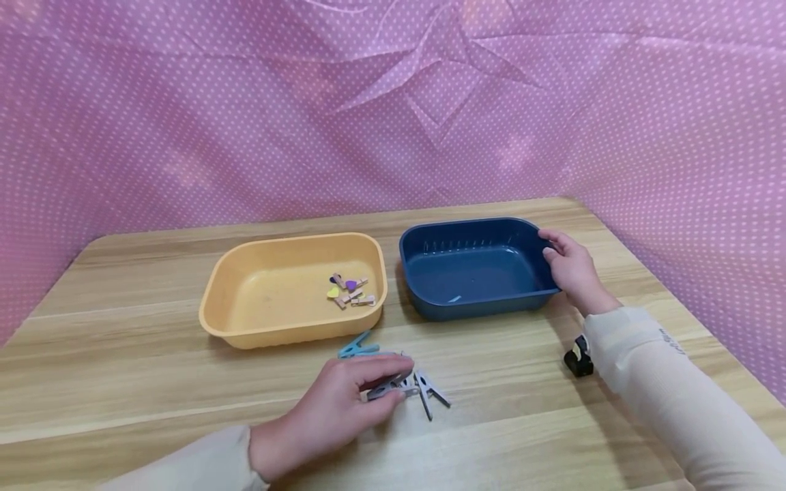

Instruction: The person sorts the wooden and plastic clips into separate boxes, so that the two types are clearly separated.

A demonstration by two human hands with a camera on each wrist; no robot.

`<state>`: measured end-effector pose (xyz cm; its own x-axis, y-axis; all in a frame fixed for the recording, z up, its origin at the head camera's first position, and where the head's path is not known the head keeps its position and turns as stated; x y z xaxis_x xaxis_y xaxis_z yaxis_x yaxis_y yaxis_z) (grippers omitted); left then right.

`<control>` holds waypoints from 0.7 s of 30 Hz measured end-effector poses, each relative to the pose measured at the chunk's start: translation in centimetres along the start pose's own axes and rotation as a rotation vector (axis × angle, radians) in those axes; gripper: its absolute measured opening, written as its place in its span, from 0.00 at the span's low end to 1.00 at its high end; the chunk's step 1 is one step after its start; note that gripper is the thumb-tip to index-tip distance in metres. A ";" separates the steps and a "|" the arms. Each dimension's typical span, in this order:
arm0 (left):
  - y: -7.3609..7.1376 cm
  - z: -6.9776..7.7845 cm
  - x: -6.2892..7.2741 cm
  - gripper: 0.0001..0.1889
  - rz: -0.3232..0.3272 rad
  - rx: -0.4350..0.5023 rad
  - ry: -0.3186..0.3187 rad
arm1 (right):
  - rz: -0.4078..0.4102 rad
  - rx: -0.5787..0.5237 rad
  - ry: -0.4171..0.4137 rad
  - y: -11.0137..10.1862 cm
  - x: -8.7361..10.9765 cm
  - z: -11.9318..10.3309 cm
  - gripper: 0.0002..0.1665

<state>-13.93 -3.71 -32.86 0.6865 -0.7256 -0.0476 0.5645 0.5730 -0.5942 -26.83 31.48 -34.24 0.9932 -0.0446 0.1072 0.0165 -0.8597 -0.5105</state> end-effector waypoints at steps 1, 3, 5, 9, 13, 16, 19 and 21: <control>-0.1 0.1 -0.1 0.17 0.007 0.000 0.009 | 0.001 0.002 0.002 0.0 0.0 0.0 0.26; -0.2 0.3 -0.3 0.17 0.032 -0.017 0.037 | 0.005 0.009 0.000 0.0 0.1 -0.1 0.26; -0.5 0.5 -0.5 0.18 0.051 -0.027 0.055 | 0.005 0.010 0.001 0.0 0.1 -0.1 0.26; -0.8 1.0 -1.1 0.18 0.060 -0.024 0.067 | 0.000 0.007 0.001 0.1 0.2 -0.2 0.26; -1.1 1.4 -1.8 0.18 0.067 -0.005 0.079 | -0.005 0.000 0.004 0.1 0.2 -0.2 0.26; -1.3 1.5 -2.2 0.18 0.086 0.016 0.060 | -0.005 0.001 0.005 0.0 0.2 -0.1 0.26; -1.4 1.3 -2.6 0.18 0.093 0.060 0.010 | -0.003 0.006 0.002 0.0 0.1 -0.1 0.26; -1.5 1.1 -2.9 0.19 0.095 0.094 -0.016 | -0.002 0.011 -0.005 0.0 0.1 -0.2 0.26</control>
Point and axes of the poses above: each hand's wrist, its own x-axis away from the middle knuckle, its own y-axis out of the palm, z = x × y, the point moved 4 cm from there along -x, towards the middle knuckle, and after that the axes turned 12 degrees about -z, right-handed, at the moved point
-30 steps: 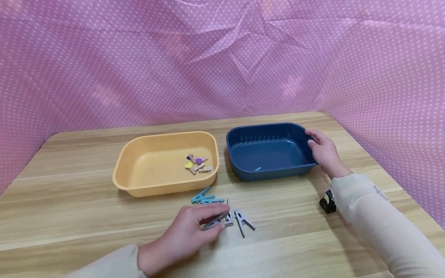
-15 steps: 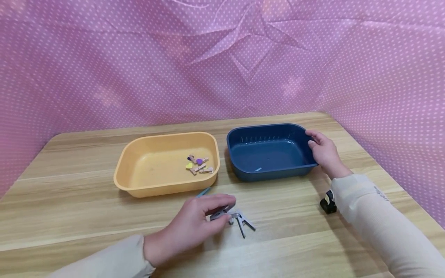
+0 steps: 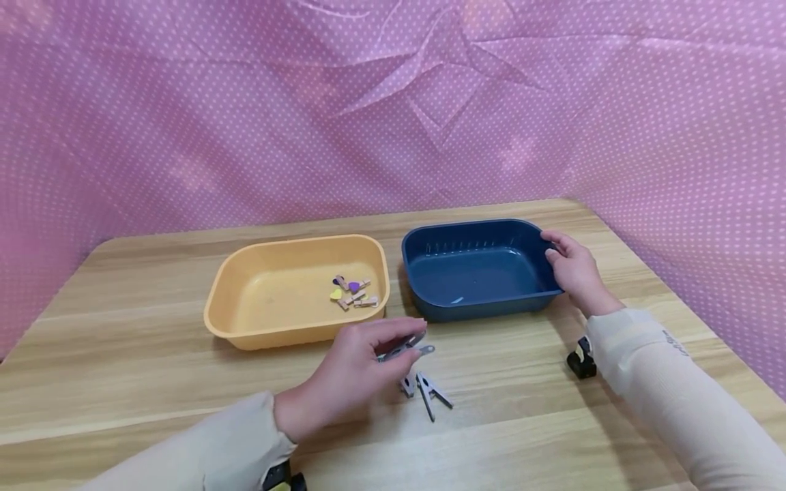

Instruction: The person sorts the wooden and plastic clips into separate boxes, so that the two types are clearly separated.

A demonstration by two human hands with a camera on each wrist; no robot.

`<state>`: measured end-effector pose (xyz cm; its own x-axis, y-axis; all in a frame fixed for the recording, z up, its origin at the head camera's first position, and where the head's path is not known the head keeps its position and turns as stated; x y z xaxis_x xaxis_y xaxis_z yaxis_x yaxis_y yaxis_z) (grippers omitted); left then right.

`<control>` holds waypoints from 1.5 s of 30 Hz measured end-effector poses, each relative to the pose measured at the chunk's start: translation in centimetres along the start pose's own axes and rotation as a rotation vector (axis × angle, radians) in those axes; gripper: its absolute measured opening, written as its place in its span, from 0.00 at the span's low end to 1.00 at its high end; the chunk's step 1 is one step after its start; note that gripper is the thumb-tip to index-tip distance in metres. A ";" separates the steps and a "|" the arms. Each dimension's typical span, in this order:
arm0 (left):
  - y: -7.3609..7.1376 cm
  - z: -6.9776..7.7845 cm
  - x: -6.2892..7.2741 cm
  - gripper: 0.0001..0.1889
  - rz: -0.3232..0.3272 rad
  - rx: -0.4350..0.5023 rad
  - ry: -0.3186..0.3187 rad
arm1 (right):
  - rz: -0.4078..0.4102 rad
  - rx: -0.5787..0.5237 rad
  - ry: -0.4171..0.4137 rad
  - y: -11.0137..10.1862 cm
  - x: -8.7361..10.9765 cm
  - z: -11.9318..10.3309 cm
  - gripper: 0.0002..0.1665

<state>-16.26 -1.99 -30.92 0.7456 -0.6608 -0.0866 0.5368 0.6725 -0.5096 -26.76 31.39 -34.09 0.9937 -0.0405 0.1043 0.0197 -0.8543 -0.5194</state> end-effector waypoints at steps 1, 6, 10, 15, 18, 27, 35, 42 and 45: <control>0.0 0.0 -0.2 0.19 0.001 0.013 -0.003 | 0.001 0.000 -0.005 0.0 0.0 0.0 0.26; 0.1 0.2 -1.0 0.19 0.028 0.049 0.027 | 0.003 -0.004 -0.025 0.0 0.0 -0.1 0.26; 0.2 0.4 -1.8 0.18 0.044 0.057 0.053 | 0.008 -0.007 -0.028 -0.1 0.0 0.0 0.25; 0.1 0.4 -2.5 0.18 0.077 0.072 0.053 | 0.002 -0.012 -0.024 -0.1 -0.1 0.2 0.26; -0.1 0.3 -2.9 0.17 0.095 0.093 0.044 | 0.006 -0.003 -0.027 -0.1 -0.2 0.3 0.26; -0.4 0.3 -4.5 0.17 0.165 0.062 0.116 | 0.014 0.006 -0.033 -0.2 -0.2 0.3 0.26; -0.2 -0.4 -5.9 0.18 0.171 0.078 0.059 | 0.012 0.009 -0.031 -0.1 -0.2 0.1 0.26; 0.0 -0.7 -7.4 0.18 0.165 0.160 -0.014 | 0.012 0.011 -0.026 -0.1 -0.2 0.2 0.26; 0.3 -0.7 -8.1 0.18 0.168 0.206 -0.038 | 0.010 0.005 -0.020 -0.1 -0.2 0.3 0.26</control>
Point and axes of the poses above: each hand's wrist, its own x-axis away from the middle knuckle, its own y-axis out of the palm, z = x × y, the point moved 4 cm from there along -x, towards the middle knuckle, and after that the axes turned 12 degrees about -z, right-handed, at the moved point
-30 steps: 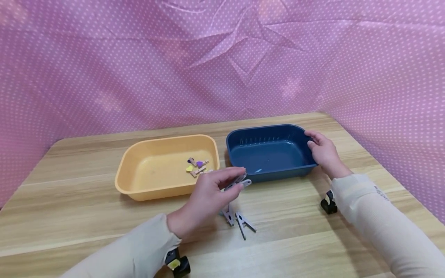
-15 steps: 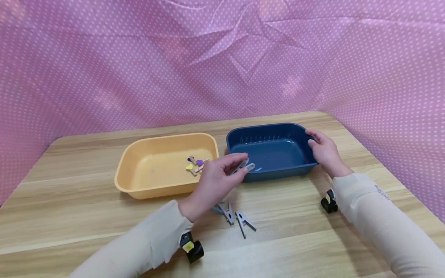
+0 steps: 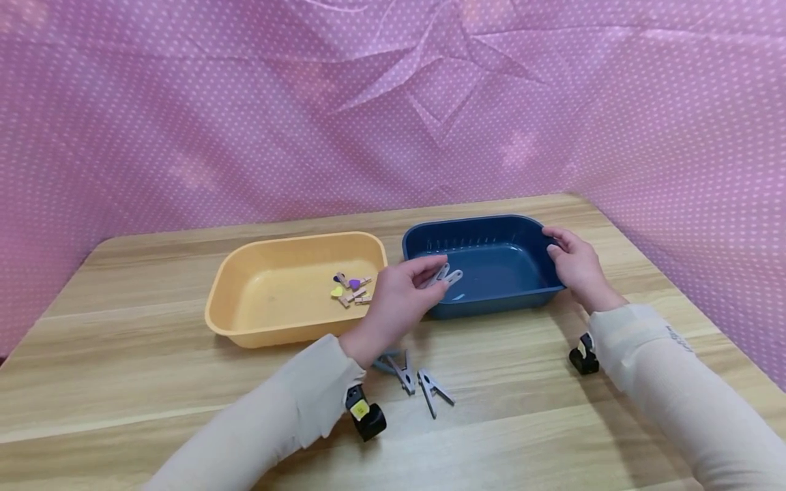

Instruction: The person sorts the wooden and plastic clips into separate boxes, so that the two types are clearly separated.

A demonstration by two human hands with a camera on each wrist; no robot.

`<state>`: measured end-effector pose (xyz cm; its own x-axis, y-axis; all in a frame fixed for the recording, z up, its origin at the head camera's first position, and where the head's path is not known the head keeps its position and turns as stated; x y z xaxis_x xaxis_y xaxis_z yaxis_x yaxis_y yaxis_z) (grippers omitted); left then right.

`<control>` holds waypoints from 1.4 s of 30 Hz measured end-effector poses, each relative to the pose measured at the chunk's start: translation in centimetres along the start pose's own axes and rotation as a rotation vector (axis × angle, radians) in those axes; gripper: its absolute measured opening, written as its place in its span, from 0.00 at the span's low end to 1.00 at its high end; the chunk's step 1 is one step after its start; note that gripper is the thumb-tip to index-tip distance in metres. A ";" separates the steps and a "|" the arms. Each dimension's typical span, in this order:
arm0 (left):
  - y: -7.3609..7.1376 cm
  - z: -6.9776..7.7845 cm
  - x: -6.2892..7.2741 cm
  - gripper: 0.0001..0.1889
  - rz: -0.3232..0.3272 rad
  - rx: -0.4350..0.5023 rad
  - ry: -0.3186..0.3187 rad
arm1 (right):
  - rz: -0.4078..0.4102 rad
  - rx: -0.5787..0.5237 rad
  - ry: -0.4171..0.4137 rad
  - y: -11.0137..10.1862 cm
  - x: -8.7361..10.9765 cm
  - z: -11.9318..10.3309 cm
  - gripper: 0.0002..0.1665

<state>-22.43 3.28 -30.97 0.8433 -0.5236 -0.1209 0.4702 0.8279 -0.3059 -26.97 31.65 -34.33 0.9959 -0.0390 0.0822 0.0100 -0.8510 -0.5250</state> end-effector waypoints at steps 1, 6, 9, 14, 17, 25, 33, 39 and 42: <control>0.1 0.0 -0.2 0.19 0.002 0.006 -0.003 | 0.003 -0.001 0.001 0.0 0.0 0.0 0.26; 0.7 -0.1 -1.3 0.19 0.026 0.016 -0.004 | 0.004 0.008 -0.004 -0.1 0.1 0.0 0.26; 0.9 -0.2 -1.8 0.19 0.046 0.001 -0.020 | -0.006 0.003 -0.002 0.0 0.1 -0.1 0.26; 1.2 0.0 -2.5 0.19 0.064 -0.020 -0.044 | -0.006 0.004 0.003 0.0 0.1 -0.2 0.26; 1.2 0.2 -3.0 0.19 0.084 -0.036 -0.045 | -0.005 0.004 0.001 0.0 0.2 -0.2 0.26; 0.7 -0.2 -3.6 0.21 0.124 -0.103 -0.064 | -0.008 -0.001 -0.004 0.1 0.2 -0.2 0.26; 0.4 -0.5 -3.2 0.25 0.126 -0.065 -0.085 | -0.003 0.004 -0.003 0.0 0.2 -0.1 0.26; 0.6 0.1 -2.7 0.24 0.111 -0.067 -0.048 | -0.008 -0.008 0.013 0.0 0.0 0.1 0.26; 0.6 0.5 -2.4 0.24 0.101 -0.082 -0.023 | -0.016 -0.018 0.022 0.1 0.0 0.1 0.26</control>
Point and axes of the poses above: each hand's wrist, its own x-axis away from the middle knuckle, its own y-axis out of the palm, z = x × y, the point moved 4 cm from there along -x, towards the middle knuckle, and after that the axes turned 12 degrees about -z, right-handed, at the moved point
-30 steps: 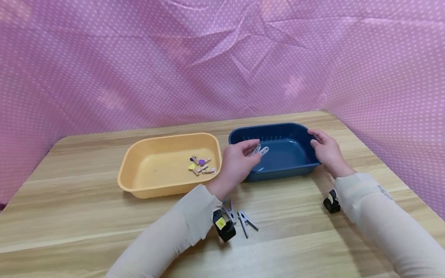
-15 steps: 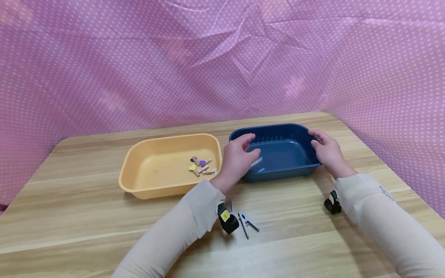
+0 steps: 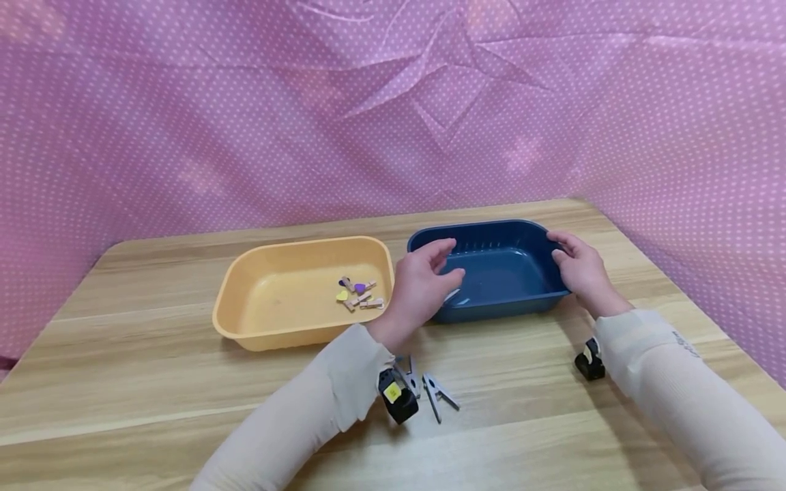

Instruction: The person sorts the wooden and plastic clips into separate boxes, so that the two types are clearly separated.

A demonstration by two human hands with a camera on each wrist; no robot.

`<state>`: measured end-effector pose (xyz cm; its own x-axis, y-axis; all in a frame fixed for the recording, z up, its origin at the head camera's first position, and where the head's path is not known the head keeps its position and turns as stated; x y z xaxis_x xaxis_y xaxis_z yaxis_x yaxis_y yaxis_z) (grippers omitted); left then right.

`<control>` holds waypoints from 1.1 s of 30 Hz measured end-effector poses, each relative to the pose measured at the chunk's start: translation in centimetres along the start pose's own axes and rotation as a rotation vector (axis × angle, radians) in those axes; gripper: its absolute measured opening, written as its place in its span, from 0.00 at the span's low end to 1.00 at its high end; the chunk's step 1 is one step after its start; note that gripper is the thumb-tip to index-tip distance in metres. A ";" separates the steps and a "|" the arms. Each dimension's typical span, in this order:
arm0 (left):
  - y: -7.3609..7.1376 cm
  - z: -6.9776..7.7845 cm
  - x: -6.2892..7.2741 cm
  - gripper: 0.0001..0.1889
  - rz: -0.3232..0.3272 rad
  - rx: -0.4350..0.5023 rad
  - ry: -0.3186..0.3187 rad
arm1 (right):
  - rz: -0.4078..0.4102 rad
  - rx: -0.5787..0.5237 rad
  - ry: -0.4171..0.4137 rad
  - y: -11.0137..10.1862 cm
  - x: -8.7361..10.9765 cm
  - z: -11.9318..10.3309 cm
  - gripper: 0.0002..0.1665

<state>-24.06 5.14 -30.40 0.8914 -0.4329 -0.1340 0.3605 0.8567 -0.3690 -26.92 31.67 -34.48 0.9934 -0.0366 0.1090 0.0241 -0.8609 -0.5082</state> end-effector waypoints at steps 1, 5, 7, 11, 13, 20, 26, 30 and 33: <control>0.0 0.1 0.1 0.24 -0.002 -0.004 0.005 | -0.002 -0.003 0.001 0.0 0.0 0.0 0.26; -0.2 0.4 0.7 0.24 -0.019 -0.004 0.012 | -0.001 0.000 0.000 0.0 0.0 0.0 0.26; -0.2 0.5 1.0 0.24 -0.030 0.007 0.020 | 0.003 0.003 -0.007 -0.1 0.1 0.0 0.26; -0.2 0.7 1.6 0.24 -0.047 0.011 0.040 | 0.001 0.000 -0.011 0.0 0.0 0.0 0.26; -0.3 0.9 1.9 0.23 -0.055 -0.001 0.049 | 0.001 -0.003 -0.014 0.0 0.0 0.0 0.26; -0.7 1.5 3.1 0.23 -0.110 -0.058 0.095 | -0.001 0.003 -0.020 0.1 -0.1 -0.1 0.26; -0.5 1.2 4.1 0.24 -0.160 -0.071 0.075 | -0.009 -0.002 -0.006 0.1 0.0 -0.2 0.26; -0.3 1.1 4.7 0.24 -0.195 -0.082 0.081 | -0.003 -0.005 -0.009 0.1 0.1 -0.2 0.26; -0.1 1.0 4.9 0.24 -0.214 -0.088 0.076 | -0.001 -0.009 -0.011 0.0 0.1 0.0 0.26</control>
<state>-19.39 3.23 -30.09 0.7726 -0.6250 -0.1117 0.5110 0.7165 -0.4748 -26.81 31.62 -34.45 0.9945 -0.0307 0.1001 0.0237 -0.8653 -0.5007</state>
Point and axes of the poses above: each hand's wrist, its own x-axis away from the middle knuckle, its own y-axis out of the palm, z = x × y, the point moved 4 cm from there along -x, towards the middle knuckle, and after that the axes turned 12 degrees about -z, right-handed, at the moved point
